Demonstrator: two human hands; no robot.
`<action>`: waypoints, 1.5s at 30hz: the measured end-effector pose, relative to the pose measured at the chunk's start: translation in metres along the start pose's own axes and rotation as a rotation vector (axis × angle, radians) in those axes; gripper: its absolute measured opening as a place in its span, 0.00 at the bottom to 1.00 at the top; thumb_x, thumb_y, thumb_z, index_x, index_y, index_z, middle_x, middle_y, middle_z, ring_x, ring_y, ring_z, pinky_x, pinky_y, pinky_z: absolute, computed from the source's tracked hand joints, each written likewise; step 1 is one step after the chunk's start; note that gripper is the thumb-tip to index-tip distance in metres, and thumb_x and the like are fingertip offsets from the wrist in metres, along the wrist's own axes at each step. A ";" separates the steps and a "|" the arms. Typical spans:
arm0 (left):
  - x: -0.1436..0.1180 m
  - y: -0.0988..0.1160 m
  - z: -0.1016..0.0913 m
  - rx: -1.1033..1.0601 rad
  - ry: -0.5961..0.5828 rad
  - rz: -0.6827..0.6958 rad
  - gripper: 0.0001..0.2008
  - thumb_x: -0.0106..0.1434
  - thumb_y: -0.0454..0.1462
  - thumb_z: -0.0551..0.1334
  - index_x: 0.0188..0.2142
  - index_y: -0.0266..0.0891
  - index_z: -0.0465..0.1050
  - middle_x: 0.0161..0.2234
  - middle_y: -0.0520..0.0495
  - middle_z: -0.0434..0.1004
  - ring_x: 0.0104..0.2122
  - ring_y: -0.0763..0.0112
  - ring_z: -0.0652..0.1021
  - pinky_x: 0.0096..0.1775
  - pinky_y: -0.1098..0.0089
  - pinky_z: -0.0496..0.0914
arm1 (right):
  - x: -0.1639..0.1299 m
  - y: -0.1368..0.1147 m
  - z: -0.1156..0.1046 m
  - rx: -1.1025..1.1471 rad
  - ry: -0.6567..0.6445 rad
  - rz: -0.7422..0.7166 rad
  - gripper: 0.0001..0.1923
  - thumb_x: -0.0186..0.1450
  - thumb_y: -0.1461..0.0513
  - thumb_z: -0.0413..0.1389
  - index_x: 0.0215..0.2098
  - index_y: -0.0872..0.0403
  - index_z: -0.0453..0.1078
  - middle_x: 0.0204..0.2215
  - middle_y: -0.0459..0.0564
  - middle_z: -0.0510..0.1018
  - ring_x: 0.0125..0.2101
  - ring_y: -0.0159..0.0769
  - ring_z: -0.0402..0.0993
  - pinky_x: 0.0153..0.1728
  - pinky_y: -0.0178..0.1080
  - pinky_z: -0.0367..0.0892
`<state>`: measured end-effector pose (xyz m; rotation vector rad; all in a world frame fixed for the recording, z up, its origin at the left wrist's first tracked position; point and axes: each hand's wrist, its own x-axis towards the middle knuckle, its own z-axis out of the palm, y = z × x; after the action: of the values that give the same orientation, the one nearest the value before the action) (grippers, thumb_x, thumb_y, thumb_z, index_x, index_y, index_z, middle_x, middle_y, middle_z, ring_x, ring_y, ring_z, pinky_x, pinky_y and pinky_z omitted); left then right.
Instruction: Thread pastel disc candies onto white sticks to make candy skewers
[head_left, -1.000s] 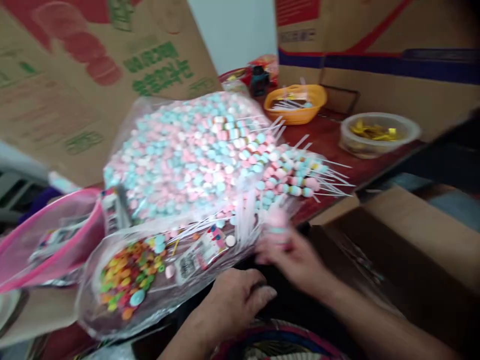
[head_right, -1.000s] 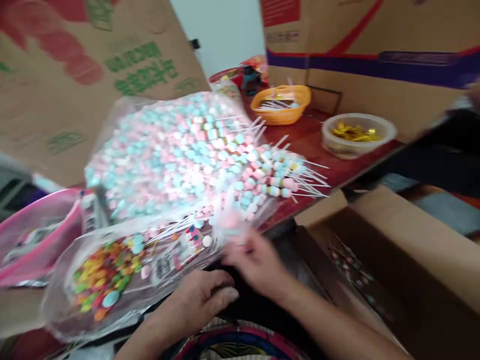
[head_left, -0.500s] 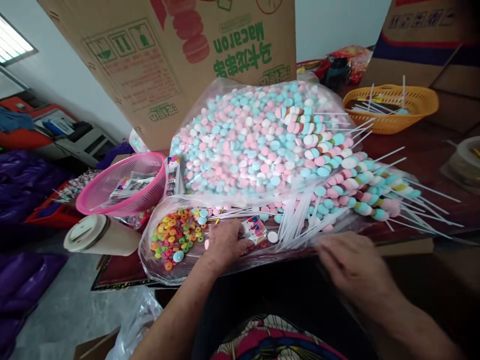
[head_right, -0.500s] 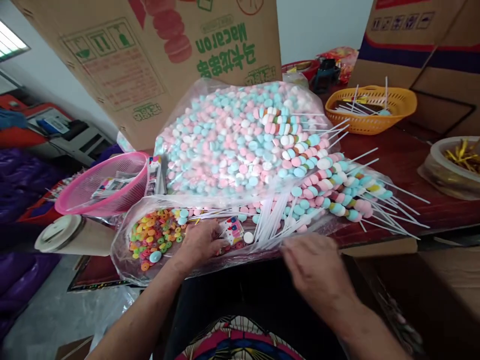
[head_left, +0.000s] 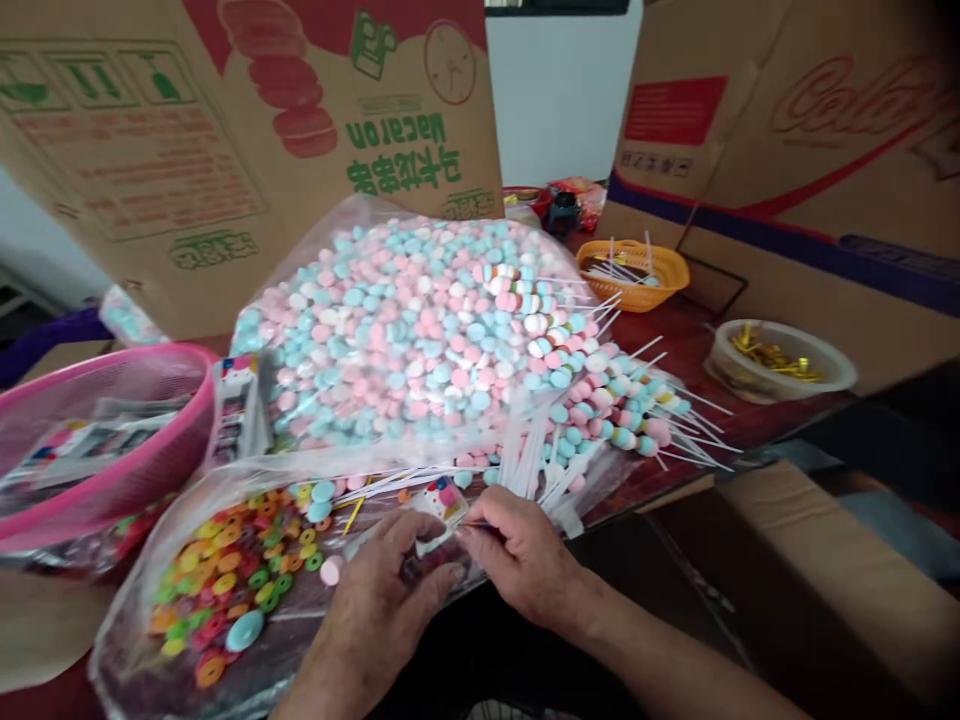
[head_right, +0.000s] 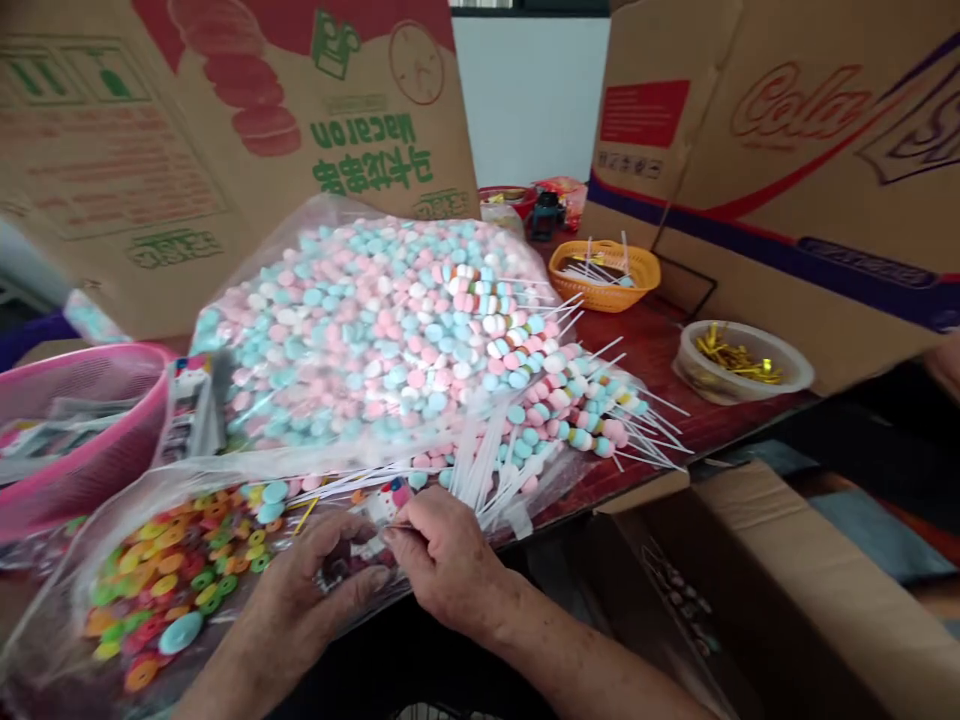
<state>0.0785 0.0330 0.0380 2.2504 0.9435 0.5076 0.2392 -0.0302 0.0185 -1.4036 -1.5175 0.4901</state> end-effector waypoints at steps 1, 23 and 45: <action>0.000 -0.001 0.007 -0.045 0.016 -0.028 0.09 0.58 0.42 0.61 0.34 0.40 0.72 0.30 0.50 0.75 0.30 0.69 0.74 0.32 0.72 0.69 | -0.001 0.001 -0.002 -0.003 0.014 0.002 0.09 0.61 0.64 0.50 0.23 0.54 0.61 0.21 0.44 0.66 0.25 0.29 0.62 0.26 0.32 0.57; 0.023 0.014 0.058 -0.054 -0.116 0.100 0.16 0.64 0.44 0.53 0.24 0.39 0.66 0.19 0.54 0.67 0.20 0.76 0.68 0.24 0.78 0.63 | -0.021 0.046 -0.051 -0.243 0.162 0.210 0.22 0.66 0.55 0.45 0.16 0.53 0.49 0.14 0.40 0.56 0.17 0.25 0.55 0.19 0.29 0.53; 0.010 0.007 0.040 0.059 0.001 0.396 0.14 0.67 0.35 0.49 0.36 0.39 0.73 0.30 0.46 0.78 0.30 0.70 0.76 0.35 0.70 0.70 | -0.038 0.027 -0.097 -0.126 0.028 0.033 0.08 0.63 0.58 0.54 0.37 0.51 0.72 0.41 0.53 0.73 0.43 0.39 0.69 0.43 0.41 0.66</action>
<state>0.1111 0.0206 0.0143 2.5016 0.5149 0.6590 0.3298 -0.0885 0.0251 -1.5284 -1.5266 0.3993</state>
